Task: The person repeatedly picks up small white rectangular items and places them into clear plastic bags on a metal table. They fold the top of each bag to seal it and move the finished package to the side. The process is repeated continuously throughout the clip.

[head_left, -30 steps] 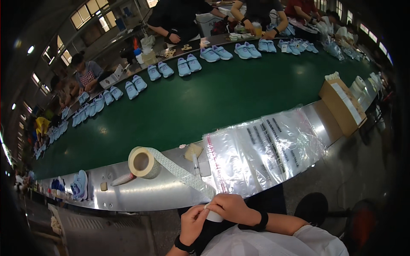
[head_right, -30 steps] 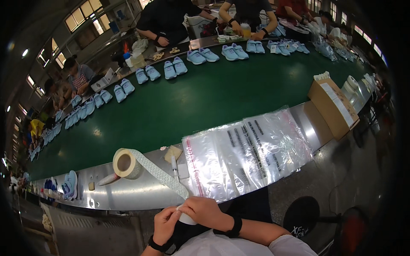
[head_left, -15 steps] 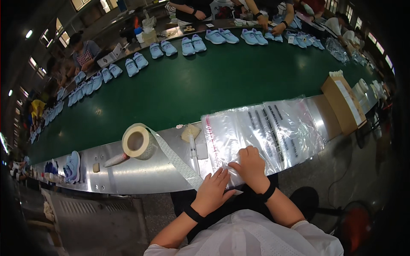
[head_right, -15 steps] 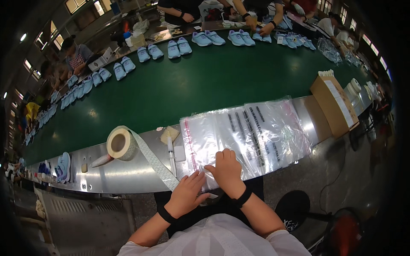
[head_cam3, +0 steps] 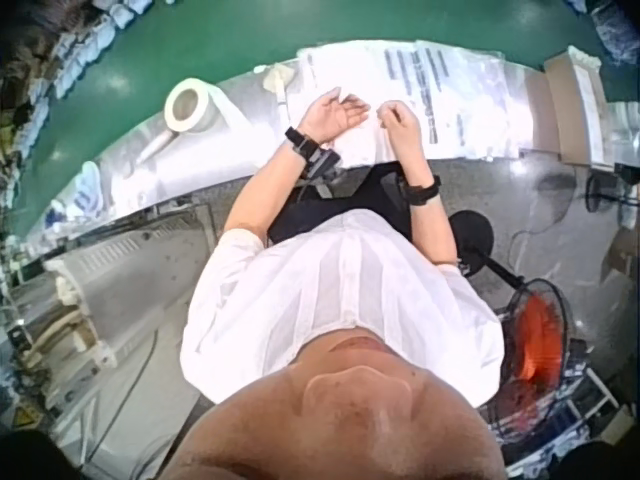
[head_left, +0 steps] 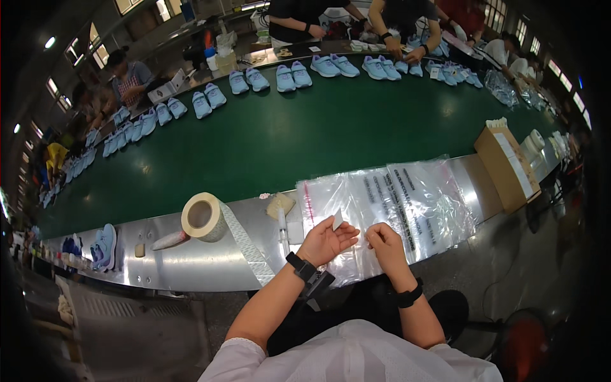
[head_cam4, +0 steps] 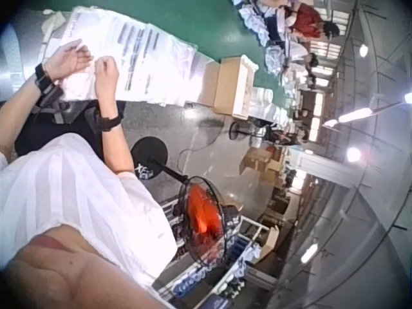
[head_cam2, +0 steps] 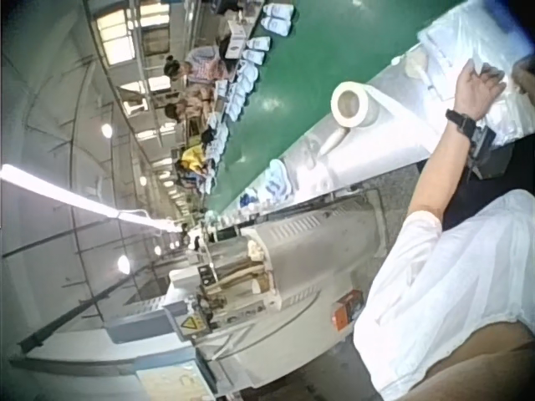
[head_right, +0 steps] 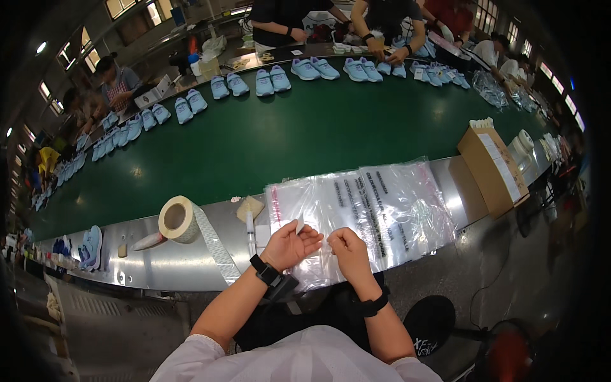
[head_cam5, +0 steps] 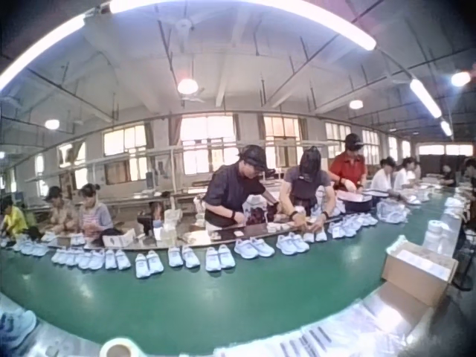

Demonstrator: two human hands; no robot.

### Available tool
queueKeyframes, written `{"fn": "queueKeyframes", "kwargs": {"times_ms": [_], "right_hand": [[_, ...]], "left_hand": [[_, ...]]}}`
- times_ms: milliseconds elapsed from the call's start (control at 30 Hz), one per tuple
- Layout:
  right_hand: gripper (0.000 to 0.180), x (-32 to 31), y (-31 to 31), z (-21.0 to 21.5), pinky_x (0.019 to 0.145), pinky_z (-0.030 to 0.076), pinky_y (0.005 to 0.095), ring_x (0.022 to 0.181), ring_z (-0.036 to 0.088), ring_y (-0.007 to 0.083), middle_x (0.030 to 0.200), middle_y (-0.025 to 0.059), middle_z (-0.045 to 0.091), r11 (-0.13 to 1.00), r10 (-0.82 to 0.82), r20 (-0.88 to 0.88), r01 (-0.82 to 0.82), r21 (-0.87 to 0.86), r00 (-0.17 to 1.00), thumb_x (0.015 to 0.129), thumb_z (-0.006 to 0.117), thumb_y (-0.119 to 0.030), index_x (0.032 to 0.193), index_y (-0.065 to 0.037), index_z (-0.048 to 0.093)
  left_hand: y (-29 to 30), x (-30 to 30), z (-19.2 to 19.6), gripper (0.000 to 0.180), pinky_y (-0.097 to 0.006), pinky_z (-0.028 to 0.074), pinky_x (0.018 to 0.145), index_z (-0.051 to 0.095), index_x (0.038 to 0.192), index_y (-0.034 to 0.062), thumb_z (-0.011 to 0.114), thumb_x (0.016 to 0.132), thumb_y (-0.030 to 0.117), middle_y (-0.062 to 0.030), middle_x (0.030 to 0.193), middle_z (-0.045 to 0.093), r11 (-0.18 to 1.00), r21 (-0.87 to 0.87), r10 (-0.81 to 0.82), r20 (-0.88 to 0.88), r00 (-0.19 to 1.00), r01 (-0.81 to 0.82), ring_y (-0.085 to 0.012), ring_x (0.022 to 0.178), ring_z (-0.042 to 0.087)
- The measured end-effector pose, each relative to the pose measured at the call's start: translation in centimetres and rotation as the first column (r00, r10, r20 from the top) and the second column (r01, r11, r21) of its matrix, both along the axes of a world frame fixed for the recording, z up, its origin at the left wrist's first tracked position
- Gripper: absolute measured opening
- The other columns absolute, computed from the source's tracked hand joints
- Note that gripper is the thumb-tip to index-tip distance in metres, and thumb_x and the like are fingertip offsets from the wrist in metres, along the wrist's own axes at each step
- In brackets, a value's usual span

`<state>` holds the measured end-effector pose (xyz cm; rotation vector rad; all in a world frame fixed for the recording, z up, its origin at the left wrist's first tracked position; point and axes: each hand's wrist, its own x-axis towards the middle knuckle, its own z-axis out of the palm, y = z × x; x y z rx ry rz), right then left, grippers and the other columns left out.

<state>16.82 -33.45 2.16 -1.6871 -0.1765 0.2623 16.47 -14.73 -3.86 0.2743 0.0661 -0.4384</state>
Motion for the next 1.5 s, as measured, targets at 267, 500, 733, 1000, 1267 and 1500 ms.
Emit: {"fn": "queueKeyframes", "kwargs": {"times_ms": [267, 500, 733, 1000, 1267, 1500], "right_hand": [[0.017, 0.9, -0.8, 1.3, 0.075, 0.044, 0.0285, 0.090, 0.056, 0.0208, 0.101, 0.0095, 0.056, 0.966, 0.259, 0.310, -0.250, -0.069, 0.915, 0.084, 0.061, -0.013, 0.096, -0.002, 0.056], [0.036, -2.2, 0.0, 1.4, 0.073, 0.048, 0.0334, 0.088, 0.058, 0.0293, 0.101, 0.0109, 0.059, 0.787, 0.455, 0.680, 0.098, -0.610, 0.575, 0.070, 0.072, -0.014, 0.102, -0.005, 0.057], [0.017, 4.2, -13.6, -1.4, 0.060, 0.044, 0.0258, 0.072, 0.055, 0.0122, 0.083, 0.0087, 0.060, 0.758, -0.648, 0.017, 0.642, 0.116, 0.762, 0.087, 0.051, -0.008, 0.099, 0.003, 0.057], [0.039, 0.9, -11.9, 0.5, 0.094, 0.037, 0.0375, 0.112, 0.047, 0.0291, 0.127, 0.0180, 0.041, 0.392, -0.211, 0.917, 0.888, -0.239, 0.340, 0.083, 0.053, -0.002, 0.120, 0.005, 0.044], [0.018, -8.2, 4.6, 2.1, 0.072, 0.045, 0.0265, 0.084, 0.059, 0.0180, 0.094, 0.0103, 0.061, 0.750, 0.661, 0.070, -0.654, -0.100, 0.747, 0.086, 0.054, -0.008, 0.101, 0.001, 0.059], [0.016, -8.1, 5.8, 2.1, 0.062, 0.045, 0.0312, 0.066, 0.059, 0.0197, 0.074, 0.0097, 0.059, 0.560, 0.797, -0.153, -0.809, -0.176, 0.585, 0.085, 0.058, -0.015, 0.093, -0.001, 0.060]], "left_hand": [[-2.5, 2.0, 5.1, 0.031, -0.038, 0.055, 0.077, 0.049, 0.111, 0.0007, 0.040, 0.096, 0.026, -0.0192, 0.114, 0.054, 0.428, 0.893, -0.176, -0.071, 0.982, 0.142, -0.0307, 0.100, 0.060], [1.0, -3.8, 8.5, 0.082, -0.050, 0.039, 0.097, -0.003, 0.144, 0.0046, 0.044, 0.093, 0.049, -0.0258, 0.147, 0.003, 0.916, 0.388, -0.056, -0.124, 0.991, 0.101, -0.0387, 0.129, 0.030], [7.5, -20.3, 5.1, 0.048, -0.035, 0.055, 0.068, 0.058, 0.102, -0.0065, 0.039, 0.096, 0.038, -0.0206, 0.103, 0.063, 0.635, 0.766, 0.379, -0.193, 0.905, -0.102, -0.0282, 0.086, 0.065], [5.2, -21.1, -2.4, 0.021, -0.026, 0.042, 0.083, 0.062, 0.101, -0.0026, 0.058, 0.087, 0.013, -0.0066, 0.098, 0.064, 0.132, 0.985, 0.347, 0.058, 0.936, -0.110, -0.0121, 0.091, 0.056], [3.0, -19.8, 5.2, 0.026, -0.034, 0.055, 0.078, 0.050, 0.113, -0.0013, 0.044, 0.096, 0.018, -0.0109, 0.105, 0.060, 0.719, 0.646, 0.417, -0.103, 0.903, -0.258, -0.0178, 0.091, 0.062], [3.6, -19.8, 5.7, 0.029, -0.029, 0.054, 0.074, 0.047, 0.115, -0.0011, 0.054, 0.090, 0.012, -0.0097, 0.101, 0.058, 0.409, 0.829, 0.608, 0.064, 0.791, -0.381, -0.0156, 0.089, 0.059]]}}
